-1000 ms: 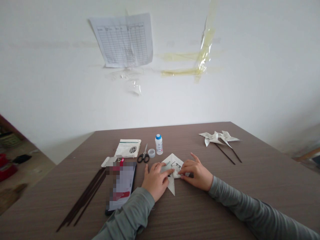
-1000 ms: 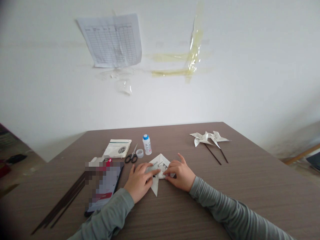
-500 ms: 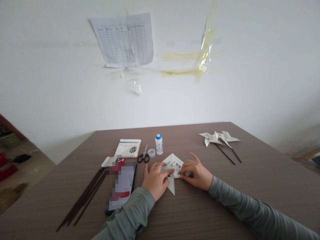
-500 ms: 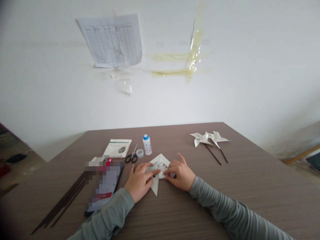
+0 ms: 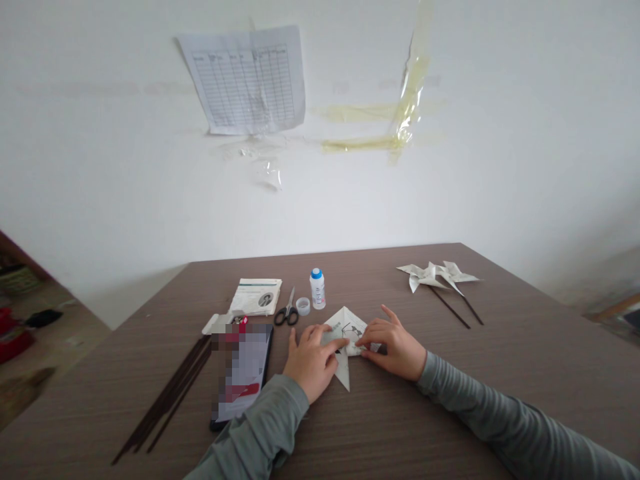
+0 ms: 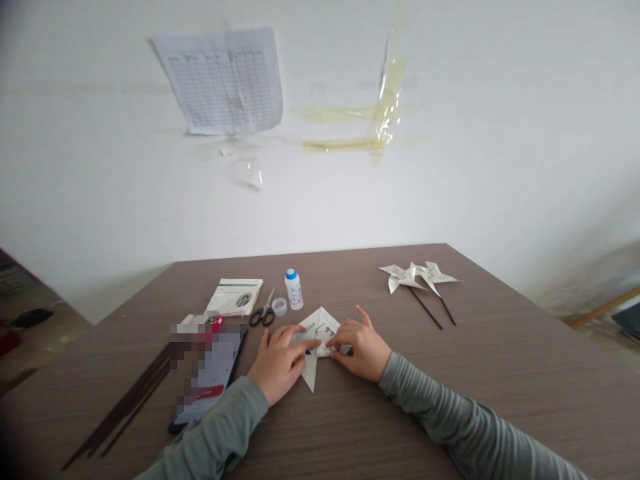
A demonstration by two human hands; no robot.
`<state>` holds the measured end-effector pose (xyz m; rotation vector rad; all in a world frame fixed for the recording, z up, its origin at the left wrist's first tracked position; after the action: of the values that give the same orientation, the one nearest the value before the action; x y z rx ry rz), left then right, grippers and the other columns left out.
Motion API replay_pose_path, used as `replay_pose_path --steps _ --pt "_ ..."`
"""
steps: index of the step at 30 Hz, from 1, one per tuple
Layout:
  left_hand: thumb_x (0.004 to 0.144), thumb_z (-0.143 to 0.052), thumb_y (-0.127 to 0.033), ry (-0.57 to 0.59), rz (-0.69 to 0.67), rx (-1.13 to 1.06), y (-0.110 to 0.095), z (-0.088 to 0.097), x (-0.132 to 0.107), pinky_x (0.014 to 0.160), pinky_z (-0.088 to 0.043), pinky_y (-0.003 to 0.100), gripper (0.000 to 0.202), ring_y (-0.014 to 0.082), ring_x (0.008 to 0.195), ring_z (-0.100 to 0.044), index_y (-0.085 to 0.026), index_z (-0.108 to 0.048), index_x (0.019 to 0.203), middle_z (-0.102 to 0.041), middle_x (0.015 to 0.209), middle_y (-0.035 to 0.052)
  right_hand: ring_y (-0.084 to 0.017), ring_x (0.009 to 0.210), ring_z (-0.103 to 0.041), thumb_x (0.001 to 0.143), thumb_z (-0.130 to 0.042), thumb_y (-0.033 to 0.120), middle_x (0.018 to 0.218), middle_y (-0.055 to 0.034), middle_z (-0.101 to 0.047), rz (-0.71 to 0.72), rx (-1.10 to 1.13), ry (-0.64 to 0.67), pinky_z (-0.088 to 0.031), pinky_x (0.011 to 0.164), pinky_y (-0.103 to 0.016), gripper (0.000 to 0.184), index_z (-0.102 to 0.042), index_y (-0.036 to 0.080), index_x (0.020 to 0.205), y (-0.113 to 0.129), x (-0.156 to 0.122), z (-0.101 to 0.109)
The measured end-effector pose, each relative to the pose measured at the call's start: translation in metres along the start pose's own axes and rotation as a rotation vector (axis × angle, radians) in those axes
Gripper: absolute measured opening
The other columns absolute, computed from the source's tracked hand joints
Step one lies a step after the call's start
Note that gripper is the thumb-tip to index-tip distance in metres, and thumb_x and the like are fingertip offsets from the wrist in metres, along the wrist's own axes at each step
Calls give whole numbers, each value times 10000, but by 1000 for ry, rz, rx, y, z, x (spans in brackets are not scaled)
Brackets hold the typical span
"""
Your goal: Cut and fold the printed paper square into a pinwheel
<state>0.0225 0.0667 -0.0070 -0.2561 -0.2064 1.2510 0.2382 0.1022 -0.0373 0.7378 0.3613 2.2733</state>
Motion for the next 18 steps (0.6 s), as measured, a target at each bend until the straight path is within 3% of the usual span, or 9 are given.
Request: replay_pose_path --steps 5,18 --pt "1114 -748 -58 26 20 3 -1 0 1 1516 -349 999 673 461 1771 -667 -485 -959 1590 -807 1832 94 -332 1128 -960 1115 -910 237 1033 -51 -962 10 -16 21 -333 1550 -920 163 -1007 304 1227 -2 0 -3" --pt "1122 -725 -47 42 49 11 -1 -1 1 1535 -346 982 686 467 1791 -666 -426 -919 1659 -807 1834 120 -300 1127 -952 1100 -948 211 1034 -30 -966 40 -9 -8 -363 1571 -838 159 -997 331 1192 -3 -2 -2"
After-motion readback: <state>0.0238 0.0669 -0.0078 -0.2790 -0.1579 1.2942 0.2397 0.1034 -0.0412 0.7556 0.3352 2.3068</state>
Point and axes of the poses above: each hand's wrist, its own x-axis towards the middle knuckle, its own z-axis out of the back of the hand, y = z × x, the point moved 7 cm from there along x, towards the middle knuckle
